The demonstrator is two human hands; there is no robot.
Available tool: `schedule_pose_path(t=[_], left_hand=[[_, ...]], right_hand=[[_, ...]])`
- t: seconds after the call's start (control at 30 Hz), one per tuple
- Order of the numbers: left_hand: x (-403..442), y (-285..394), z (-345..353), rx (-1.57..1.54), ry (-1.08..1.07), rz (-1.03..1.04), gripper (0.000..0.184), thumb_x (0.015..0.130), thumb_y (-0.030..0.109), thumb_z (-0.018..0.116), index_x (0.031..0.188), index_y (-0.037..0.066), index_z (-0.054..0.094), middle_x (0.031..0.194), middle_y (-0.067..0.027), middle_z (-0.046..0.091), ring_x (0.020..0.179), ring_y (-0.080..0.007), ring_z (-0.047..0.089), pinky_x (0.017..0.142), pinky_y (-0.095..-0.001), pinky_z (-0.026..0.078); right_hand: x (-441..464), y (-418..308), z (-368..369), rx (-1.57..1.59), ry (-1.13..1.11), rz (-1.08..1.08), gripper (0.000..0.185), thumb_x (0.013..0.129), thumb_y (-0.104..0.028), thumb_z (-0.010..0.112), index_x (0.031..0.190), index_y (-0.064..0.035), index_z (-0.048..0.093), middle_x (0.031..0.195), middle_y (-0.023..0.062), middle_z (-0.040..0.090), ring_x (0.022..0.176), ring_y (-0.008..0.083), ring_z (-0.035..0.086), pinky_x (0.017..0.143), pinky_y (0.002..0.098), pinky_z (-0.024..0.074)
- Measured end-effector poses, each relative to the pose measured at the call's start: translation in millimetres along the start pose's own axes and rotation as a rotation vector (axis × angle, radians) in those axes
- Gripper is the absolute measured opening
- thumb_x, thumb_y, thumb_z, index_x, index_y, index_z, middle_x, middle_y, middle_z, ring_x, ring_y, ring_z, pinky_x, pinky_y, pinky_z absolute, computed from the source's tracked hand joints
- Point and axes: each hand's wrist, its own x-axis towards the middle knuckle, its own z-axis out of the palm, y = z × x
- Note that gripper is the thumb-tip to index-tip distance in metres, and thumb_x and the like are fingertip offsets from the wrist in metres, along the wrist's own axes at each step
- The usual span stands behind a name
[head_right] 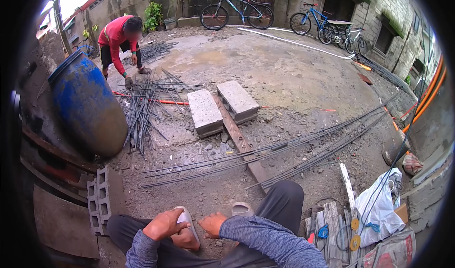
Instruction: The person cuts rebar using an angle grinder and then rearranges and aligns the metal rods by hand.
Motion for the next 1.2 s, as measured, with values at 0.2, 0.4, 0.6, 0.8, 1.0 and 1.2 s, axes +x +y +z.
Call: schedule_pose_path(t=[0.2, 0.4, 0.6, 0.8, 1.0, 1.2], left_hand=[[-0.6, 0.5, -0.2, -0.001, 0.013, -0.001, 0.058, 0.091, 0.047, 0.066, 0.123, 0.000, 0.057, 0.104, -0.0280, 0.068, 0.098, -0.0469, 0.065, 0.081, -0.0516, 0.052], [1.5, -2.2, 0.9, 0.002, -0.061, -0.062, 0.064, 0.091, 0.055, 0.062, 0.126, 0.002, 0.055, 0.115, -0.0236, 0.067, 0.107, -0.0433, 0.064, 0.085, -0.0545, 0.052], [0.1, 1.5, -0.5, 0.004, -0.001, -0.023, 0.057, 0.091, 0.046, 0.067, 0.124, 0.000, 0.057, 0.103, -0.0277, 0.068, 0.097, -0.0463, 0.065, 0.081, -0.0511, 0.052], [0.8, 3.5, -3.2, 0.004, -0.020, -0.044, 0.057, 0.090, 0.046, 0.067, 0.124, 0.000, 0.058, 0.105, -0.0276, 0.068, 0.098, -0.0461, 0.065, 0.082, -0.0507, 0.053], [1.7, 3.2, -3.0, 0.011, 0.001, -0.001, 0.059, 0.091, 0.046, 0.067, 0.125, 0.000, 0.056, 0.104, -0.0275, 0.068, 0.098, -0.0463, 0.065, 0.082, -0.0509, 0.053], [-0.5, -5.4, 4.2, 0.046, -0.014, -0.041, 0.057, 0.092, 0.047, 0.065, 0.124, 0.001, 0.054, 0.103, -0.0267, 0.068, 0.098, -0.0467, 0.065, 0.081, -0.0525, 0.052]], right_hand=[[-1.2, -0.2, -0.4, -0.006, 0.010, 0.001, 0.063, 0.089, -0.047, 0.069, 0.134, -0.0076, 0.052, 0.121, 0.0189, 0.064, 0.115, 0.0378, 0.062, 0.094, 0.0516, 0.0484], [-0.3, 0.5, 1.1, -0.011, 0.007, 0.003, 0.063, 0.089, -0.047, 0.069, 0.134, -0.0073, 0.051, 0.121, 0.0187, 0.064, 0.115, 0.0374, 0.062, 0.094, 0.0519, 0.0483], [-2.5, -0.5, -1.5, -0.002, 0.008, 0.003, 0.062, 0.089, -0.045, 0.069, 0.134, -0.0067, 0.051, 0.121, 0.0192, 0.064, 0.115, 0.0378, 0.062, 0.094, 0.0520, 0.0487], [-2.5, -0.1, -2.7, 0.018, 0.006, -0.002, 0.061, 0.089, -0.043, 0.070, 0.133, -0.0061, 0.051, 0.120, 0.0200, 0.064, 0.115, 0.0385, 0.062, 0.094, 0.0524, 0.0491], [-0.8, 1.9, 1.8, 0.017, 0.019, -0.014, 0.063, 0.089, -0.045, 0.069, 0.135, -0.0065, 0.050, 0.123, 0.0200, 0.063, 0.116, 0.0393, 0.062, 0.094, 0.0533, 0.0483], [-2.0, 3.4, 0.7, 0.076, 0.028, -0.004, 0.061, 0.088, -0.047, 0.070, 0.131, -0.0082, 0.053, 0.123, 0.0177, 0.064, 0.119, 0.0377, 0.061, 0.096, 0.0547, 0.0470]])
